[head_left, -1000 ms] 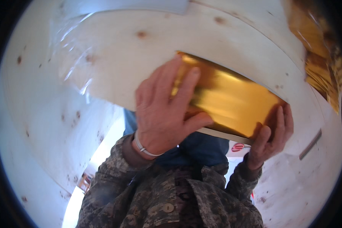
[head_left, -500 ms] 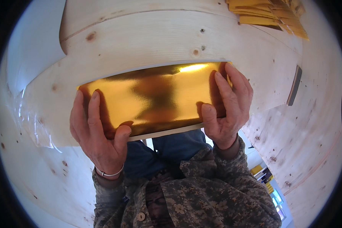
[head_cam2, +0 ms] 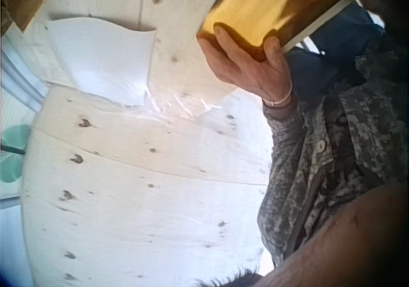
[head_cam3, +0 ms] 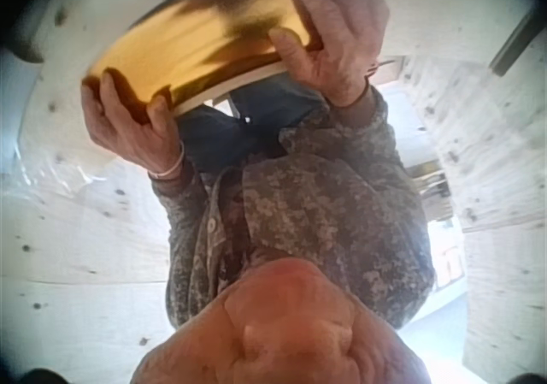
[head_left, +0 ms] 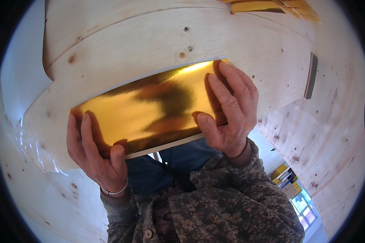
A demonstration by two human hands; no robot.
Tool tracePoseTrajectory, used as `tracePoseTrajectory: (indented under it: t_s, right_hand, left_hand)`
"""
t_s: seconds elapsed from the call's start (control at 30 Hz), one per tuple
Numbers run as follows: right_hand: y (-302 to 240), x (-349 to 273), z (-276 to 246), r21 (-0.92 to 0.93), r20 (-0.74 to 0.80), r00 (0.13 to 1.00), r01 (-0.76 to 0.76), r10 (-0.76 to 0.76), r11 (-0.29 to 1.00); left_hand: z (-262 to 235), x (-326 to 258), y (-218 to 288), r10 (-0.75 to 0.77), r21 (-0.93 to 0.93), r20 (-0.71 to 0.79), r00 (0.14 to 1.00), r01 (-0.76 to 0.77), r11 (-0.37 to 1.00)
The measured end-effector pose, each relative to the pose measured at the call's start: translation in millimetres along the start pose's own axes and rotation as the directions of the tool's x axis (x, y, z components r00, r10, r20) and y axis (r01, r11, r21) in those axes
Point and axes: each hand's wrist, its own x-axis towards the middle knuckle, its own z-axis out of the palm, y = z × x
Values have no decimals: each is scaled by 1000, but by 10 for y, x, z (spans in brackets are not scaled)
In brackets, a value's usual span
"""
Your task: The person folds a gold-colored sheet of paper into a small, boat-shaped origami object. They press the folds to create sharp creases, then place the finished item on a wooden table next to a stack of similar completed pieces.
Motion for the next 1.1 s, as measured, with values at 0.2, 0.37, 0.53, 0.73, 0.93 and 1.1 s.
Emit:
tracePoseTrajectory:
  t_s: [0.2, 0.37, 0.53, 0.73, 0.93, 1.1]
  right_hand:
    - [2, 6, -1, 7, -1, 1000, 1, -1, 1000]
    - [1, 8, -11, 14, 12, 1000, -6, 6, 1000]
    - [-7, 12, -16, 13, 25, 1000, -11, 10, 1000]
    - [-1, 18, -3, 17, 9, 1000, -1, 1, 1000]
    - [8, 13, 3, 14, 12, 1000, 5, -5, 1000]
    - [-10, 30, 4, 3, 22, 1000, -9, 9, 1000]
  left_hand:
    - [-33, 4, 19, -7, 51, 22, 1000, 6, 999]
    - [-37, 6, 15, 7, 63, 20, 1000, -8, 998]
    - [-36, 12, 14, 13, 62, 17, 1000, -14, 998]
    - [-54, 17, 24, 7, 64, 30, 1000, -9, 998]
    - [-46, 14, 15, 7, 62, 30, 1000, -9, 998]
    - [-48, 12, 2, -6, 55, 30, 1000, 4, 998]
